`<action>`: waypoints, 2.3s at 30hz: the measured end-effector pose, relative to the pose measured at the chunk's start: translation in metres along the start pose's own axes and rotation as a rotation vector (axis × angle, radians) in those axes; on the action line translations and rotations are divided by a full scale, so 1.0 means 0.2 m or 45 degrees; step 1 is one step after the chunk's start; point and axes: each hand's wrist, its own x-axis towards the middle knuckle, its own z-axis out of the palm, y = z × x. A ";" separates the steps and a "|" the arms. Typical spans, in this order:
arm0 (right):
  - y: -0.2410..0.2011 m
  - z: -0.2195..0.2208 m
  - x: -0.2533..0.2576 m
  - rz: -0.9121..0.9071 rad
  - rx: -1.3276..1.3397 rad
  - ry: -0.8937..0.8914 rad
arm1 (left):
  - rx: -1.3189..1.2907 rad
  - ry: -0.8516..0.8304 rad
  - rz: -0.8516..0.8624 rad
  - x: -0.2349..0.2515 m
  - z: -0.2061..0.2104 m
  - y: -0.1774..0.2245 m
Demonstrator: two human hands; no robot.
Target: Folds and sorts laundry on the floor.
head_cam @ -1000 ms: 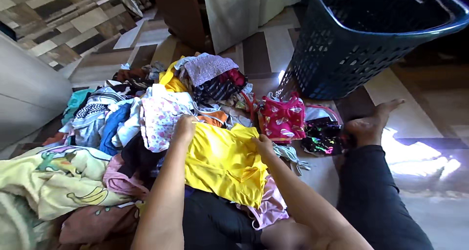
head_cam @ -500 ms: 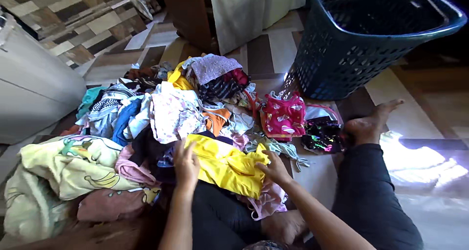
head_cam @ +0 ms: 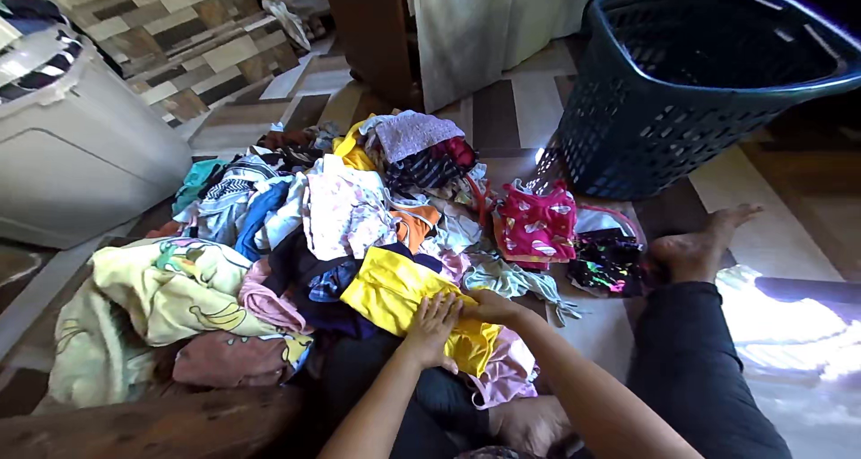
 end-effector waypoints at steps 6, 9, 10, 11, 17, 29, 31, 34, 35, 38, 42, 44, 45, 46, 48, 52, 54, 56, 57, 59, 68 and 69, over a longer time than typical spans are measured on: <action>-0.22 -0.01 -0.14 0.100 0.698 -0.168 | -0.266 0.106 -0.047 -0.13 -0.04 -0.01; -0.36 0.00 -0.16 0.022 1.022 -0.255 | -0.946 0.425 0.056 -0.23 -0.01 -0.04; -0.43 0.01 -0.16 0.006 1.171 -0.230 | -1.232 0.535 0.043 -0.25 0.00 -0.02; -0.49 0.02 -0.16 -0.012 1.319 -0.178 | -1.483 0.612 -0.015 -0.27 0.00 -0.01; -0.60 0.05 -0.14 -0.011 1.496 0.334 | -2.470 0.911 -0.415 -0.23 -0.14 -0.03; -0.25 0.33 -0.31 0.017 1.783 0.101 | -3.044 0.917 -0.133 -0.19 -0.06 0.29; -0.25 0.28 -0.35 0.057 1.861 0.143 | -3.113 0.788 -0.016 -0.20 0.00 0.33; -0.17 0.22 -0.44 0.054 1.927 0.199 | -3.143 0.513 0.021 -0.21 0.07 0.33; -0.13 0.20 -0.48 0.040 1.938 0.227 | -3.102 0.406 0.026 -0.21 0.09 0.32; -0.04 0.16 -0.62 0.008 1.967 0.343 | -2.869 0.160 0.092 -0.19 0.16 0.30; 0.04 0.08 -0.82 0.010 2.065 0.683 | -2.246 0.046 -0.196 -0.12 0.13 0.36; 0.10 0.03 -0.89 -0.053 2.086 0.903 | -1.839 0.009 -0.208 -0.04 0.10 0.40; 0.13 0.01 -0.92 -0.115 2.077 0.999 | -1.661 0.007 -0.180 0.00 0.08 0.42; 0.16 -0.02 -0.94 -0.185 2.063 1.081 | -1.483 -0.003 -0.122 0.06 0.06 0.44; 0.20 -0.06 -0.96 -0.312 2.053 1.240 | -1.071 0.004 0.052 0.23 0.02 0.46; 0.21 -0.11 -0.96 -0.314 2.087 1.523 | -0.311 0.026 0.102 0.57 0.01 0.47; 0.21 -0.11 -0.95 -0.216 2.080 1.601 | -0.135 -0.028 -0.033 0.68 0.04 0.41; 0.21 -0.07 -0.93 -0.115 2.078 1.620 | -0.043 0.009 -0.173 0.72 0.08 0.33; 0.22 -0.05 -0.90 -0.074 2.068 1.606 | -0.005 0.013 -0.227 0.73 0.08 0.29; 0.23 0.01 -0.84 -0.004 2.037 1.535 | -0.008 0.015 -0.275 0.71 0.06 0.26; 0.24 -0.14 -0.22 0.071 2.206 1.207 | 0.028 -0.253 -0.143 0.43 0.08 0.24; 0.26 -0.17 -0.14 0.063 2.248 1.196 | 0.005 -0.215 -0.150 0.43 0.10 0.23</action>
